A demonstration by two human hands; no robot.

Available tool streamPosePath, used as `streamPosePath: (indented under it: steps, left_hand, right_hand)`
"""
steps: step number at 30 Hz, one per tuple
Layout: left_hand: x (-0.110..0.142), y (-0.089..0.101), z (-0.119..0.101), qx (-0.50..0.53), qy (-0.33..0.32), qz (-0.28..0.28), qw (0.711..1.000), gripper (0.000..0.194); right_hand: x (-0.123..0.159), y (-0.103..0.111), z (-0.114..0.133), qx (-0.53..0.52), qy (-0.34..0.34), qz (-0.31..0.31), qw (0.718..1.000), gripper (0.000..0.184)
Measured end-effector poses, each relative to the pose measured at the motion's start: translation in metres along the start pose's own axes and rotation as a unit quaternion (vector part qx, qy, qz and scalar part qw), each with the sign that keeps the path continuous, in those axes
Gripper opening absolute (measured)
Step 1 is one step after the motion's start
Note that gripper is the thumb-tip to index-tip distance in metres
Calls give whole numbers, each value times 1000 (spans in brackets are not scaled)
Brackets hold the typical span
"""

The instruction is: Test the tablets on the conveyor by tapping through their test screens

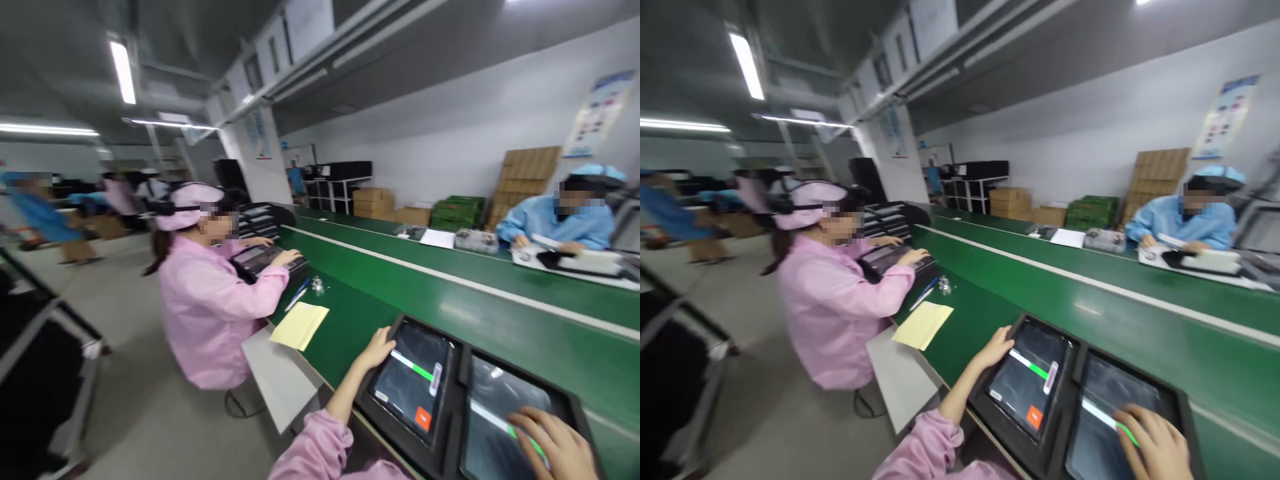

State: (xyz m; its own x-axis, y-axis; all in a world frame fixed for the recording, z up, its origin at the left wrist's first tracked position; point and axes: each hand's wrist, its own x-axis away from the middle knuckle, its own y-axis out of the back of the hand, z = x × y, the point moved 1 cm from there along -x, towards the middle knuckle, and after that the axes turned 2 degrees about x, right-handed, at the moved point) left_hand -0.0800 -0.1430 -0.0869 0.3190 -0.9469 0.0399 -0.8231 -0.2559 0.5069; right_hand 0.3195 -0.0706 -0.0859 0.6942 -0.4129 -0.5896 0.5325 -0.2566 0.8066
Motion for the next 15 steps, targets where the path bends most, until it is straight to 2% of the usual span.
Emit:
streamPosePath:
  steps: [3,6,11,15]
  left_hand:
    - [6,1,8,20,-6,39,999,76]
    - [24,7,19,40,-14,89,995,84]
    - [52,19,36,68,-28,108,991,91]
    - [59,20,36,24,-45,123,991,86]
  right_hand:
    - [3,18,28,47,-6,18,999,30]
    - [7,30,55,44,-29,72,996,28]
    - [17,31,81,0,-79,113,990,25]
    - [18,28,92,-26,-58,107,992,14]
